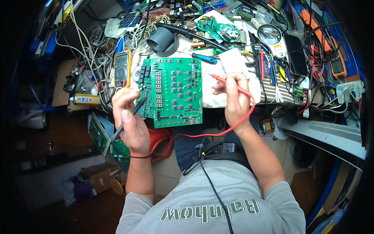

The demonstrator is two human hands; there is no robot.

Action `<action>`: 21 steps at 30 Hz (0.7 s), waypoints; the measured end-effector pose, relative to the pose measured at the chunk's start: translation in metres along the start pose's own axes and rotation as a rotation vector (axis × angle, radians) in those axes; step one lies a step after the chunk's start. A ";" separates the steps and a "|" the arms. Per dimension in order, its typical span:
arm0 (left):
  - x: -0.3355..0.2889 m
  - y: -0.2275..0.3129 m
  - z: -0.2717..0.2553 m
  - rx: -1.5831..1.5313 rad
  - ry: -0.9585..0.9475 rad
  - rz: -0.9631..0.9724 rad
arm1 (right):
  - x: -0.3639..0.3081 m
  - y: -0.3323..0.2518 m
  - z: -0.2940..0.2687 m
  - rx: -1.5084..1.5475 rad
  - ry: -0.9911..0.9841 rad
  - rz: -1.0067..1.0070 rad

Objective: The person uses a multimeter to test a green circuit board. They connect the multimeter probes to various points on the board, flip the board over to access the back, and continue testing different components.

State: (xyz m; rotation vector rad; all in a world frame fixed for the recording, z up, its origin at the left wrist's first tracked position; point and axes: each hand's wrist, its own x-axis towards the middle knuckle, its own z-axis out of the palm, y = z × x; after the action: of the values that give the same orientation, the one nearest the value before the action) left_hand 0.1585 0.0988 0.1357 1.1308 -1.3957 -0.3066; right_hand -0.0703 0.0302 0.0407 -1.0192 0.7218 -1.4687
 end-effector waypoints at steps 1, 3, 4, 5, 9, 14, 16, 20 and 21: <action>0.008 -0.001 0.003 0.049 -0.048 -0.020 | 0.004 0.009 0.001 -0.042 -0.010 0.031; 0.027 -0.004 0.010 0.119 -0.175 -0.042 | 0.010 0.028 0.005 -0.111 -0.010 0.112; 0.032 -0.005 0.018 0.032 -0.208 -0.145 | 0.011 0.036 0.006 -0.113 -0.006 0.113; 0.043 -0.007 0.022 0.095 -0.282 -0.152 | 0.013 0.043 0.008 -0.116 0.003 0.127; 0.085 -0.025 0.045 0.170 -0.490 -0.190 | 0.014 0.057 0.007 -0.071 0.047 0.224; 0.116 -0.053 0.066 0.045 -0.754 -0.503 | 0.021 0.063 0.004 -0.068 0.059 0.276; 0.125 -0.064 0.073 0.048 -0.785 -0.568 | 0.025 0.067 0.003 -0.114 0.042 0.289; 0.139 -0.080 0.084 0.192 -0.871 -0.428 | 0.025 0.077 0.006 -0.117 0.100 0.240; 0.142 -0.083 0.087 0.260 -0.899 -0.396 | 0.025 0.079 0.006 -0.134 0.106 0.229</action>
State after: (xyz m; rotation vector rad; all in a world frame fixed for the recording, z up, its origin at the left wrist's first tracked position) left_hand 0.1514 -0.0870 0.1409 1.5817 -2.0145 -1.0352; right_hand -0.0287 -0.0064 -0.0210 -0.9300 0.9917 -1.2956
